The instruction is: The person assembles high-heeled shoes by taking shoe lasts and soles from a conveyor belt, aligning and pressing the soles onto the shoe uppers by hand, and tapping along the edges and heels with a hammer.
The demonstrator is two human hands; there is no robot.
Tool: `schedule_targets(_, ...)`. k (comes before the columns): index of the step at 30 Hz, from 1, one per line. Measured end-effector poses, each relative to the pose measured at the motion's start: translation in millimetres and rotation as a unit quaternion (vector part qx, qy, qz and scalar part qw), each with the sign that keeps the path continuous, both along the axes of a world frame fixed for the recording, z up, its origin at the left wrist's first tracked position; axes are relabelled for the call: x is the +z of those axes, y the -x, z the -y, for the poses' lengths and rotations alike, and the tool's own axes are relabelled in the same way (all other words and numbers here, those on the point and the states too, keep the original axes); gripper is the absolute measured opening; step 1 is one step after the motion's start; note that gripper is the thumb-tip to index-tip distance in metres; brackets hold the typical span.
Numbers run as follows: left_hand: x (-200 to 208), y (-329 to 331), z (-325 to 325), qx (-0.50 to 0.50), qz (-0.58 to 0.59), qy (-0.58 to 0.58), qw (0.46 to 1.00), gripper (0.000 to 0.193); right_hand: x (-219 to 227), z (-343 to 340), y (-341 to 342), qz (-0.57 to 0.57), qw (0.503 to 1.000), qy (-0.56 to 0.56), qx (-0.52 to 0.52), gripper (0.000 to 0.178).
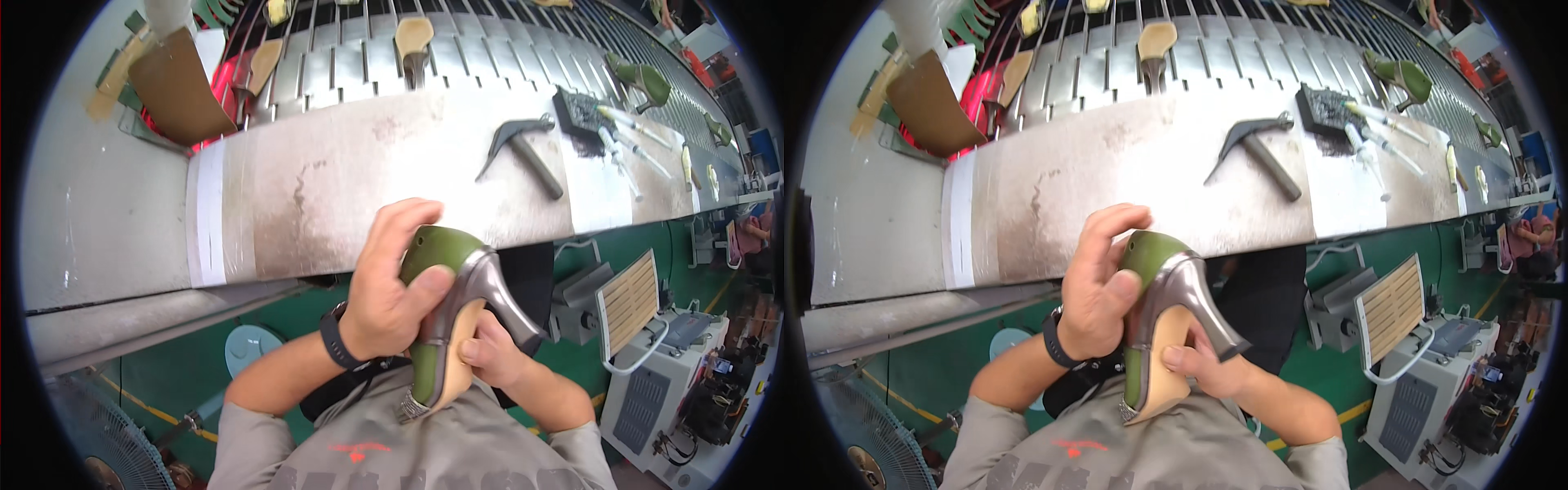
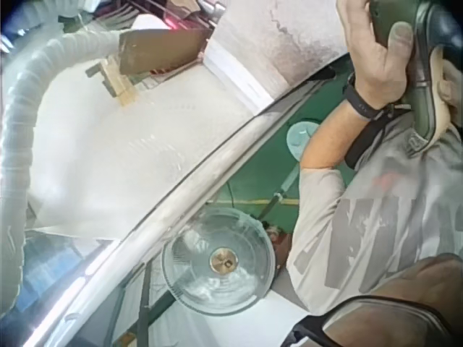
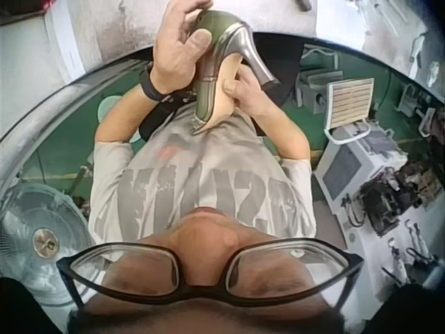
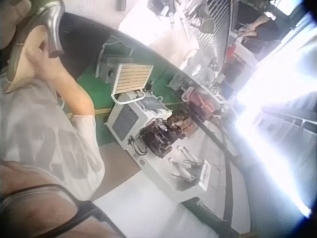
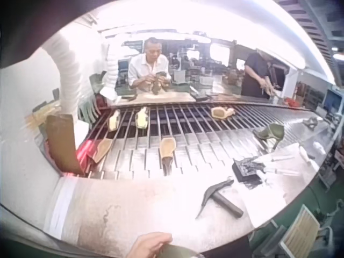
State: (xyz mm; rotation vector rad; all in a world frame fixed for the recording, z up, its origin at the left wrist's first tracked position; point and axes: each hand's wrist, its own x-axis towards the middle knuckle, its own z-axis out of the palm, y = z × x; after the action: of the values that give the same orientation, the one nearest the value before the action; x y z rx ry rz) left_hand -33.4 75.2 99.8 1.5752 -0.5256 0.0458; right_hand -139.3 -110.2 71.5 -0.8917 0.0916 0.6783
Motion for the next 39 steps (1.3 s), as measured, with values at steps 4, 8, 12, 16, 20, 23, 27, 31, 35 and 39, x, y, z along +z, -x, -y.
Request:
schedule_targets(4, -10, 19, -14, -0.176, -0.396, 0.277, 0.858, 0.093, 31, 9, -33, 0.06, 0.984, -0.161, -0.042, 0.095)
schedule_targets(8, 0, 9, 16, -0.151, -0.36, 0.321, 0.863, 0.092, 31, 27, -85, 0.226, 0.962, 0.122, -0.098, 0.047)
schedule_targets(12, 31, -70, 43, -0.051, -0.275, 0.26, 0.924, 0.055, 50, 50, -128, 0.334, 0.805, 0.411, -0.267, 0.022)
schedule_targets(16, 40, -184, 101, -0.033, -0.252, 0.169, 0.952, 0.044, 4, 95, -167, 0.502, 0.528, 0.578, -0.368, 0.028)
schedule_targets(20, 38, -308, 199, -0.04, -0.141, 0.008, 0.989, 0.037, -7, 97, -171, 0.434, 0.539, 0.651, -0.312, 0.046)
schedule_targets(23, 17, -378, 240, -0.007, -0.094, -0.097, 0.991, 0.038, -3, 97, -174, 0.444, 0.558, 0.628, -0.312, 0.045)
schedule_targets(27, -28, -402, 254, 0.016, -0.021, -0.191, 0.981, 0.066, -9, 99, -175, 0.454, 0.57, 0.617, -0.298, 0.047)
schedule_targets(31, -33, -385, 224, 0.076, 0.165, -0.378, 0.908, 0.105, -16, 115, -176, 0.47, 0.541, 0.64, -0.277, 0.031)
schedule_targets(35, -10, -328, 141, 0.151, 0.147, -0.555, 0.805, 0.089, -8, 143, -184, 0.459, 0.49, 0.675, -0.304, 0.031)
schedule_targets(39, -14, -330, 58, 0.165, 0.032, -0.533, 0.829, 0.049, 31, 103, -215, 0.526, 0.568, 0.541, -0.329, 0.038)
